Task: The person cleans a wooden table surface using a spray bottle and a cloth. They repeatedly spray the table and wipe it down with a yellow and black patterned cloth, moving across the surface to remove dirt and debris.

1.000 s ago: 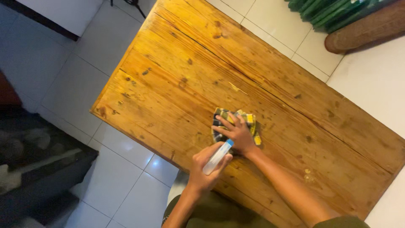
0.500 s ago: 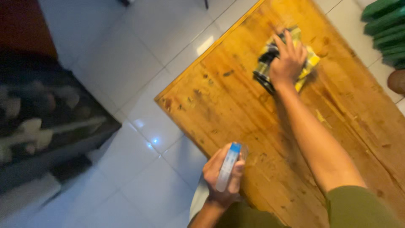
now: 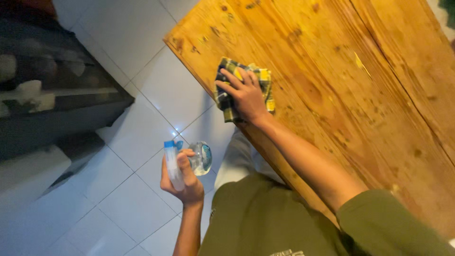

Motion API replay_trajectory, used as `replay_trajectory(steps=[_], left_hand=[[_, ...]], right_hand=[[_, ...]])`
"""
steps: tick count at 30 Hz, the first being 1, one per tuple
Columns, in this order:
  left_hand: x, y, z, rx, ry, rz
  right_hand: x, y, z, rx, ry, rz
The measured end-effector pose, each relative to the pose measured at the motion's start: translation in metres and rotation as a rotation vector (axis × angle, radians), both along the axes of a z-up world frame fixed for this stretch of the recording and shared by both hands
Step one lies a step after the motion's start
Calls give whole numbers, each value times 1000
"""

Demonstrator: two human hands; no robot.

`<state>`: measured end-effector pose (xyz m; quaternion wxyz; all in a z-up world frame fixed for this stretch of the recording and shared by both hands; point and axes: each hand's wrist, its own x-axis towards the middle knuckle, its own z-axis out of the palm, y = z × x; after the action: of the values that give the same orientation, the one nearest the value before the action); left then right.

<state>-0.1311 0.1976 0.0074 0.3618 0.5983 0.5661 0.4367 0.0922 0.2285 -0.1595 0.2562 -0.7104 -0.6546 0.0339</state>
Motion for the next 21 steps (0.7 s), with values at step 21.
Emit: replay_trajectory(steps=[21], left_hand=[[108,-271,-12,-243,-197,-1094]], right_hand=[[-73,-566,-21,47,63,-1395]])
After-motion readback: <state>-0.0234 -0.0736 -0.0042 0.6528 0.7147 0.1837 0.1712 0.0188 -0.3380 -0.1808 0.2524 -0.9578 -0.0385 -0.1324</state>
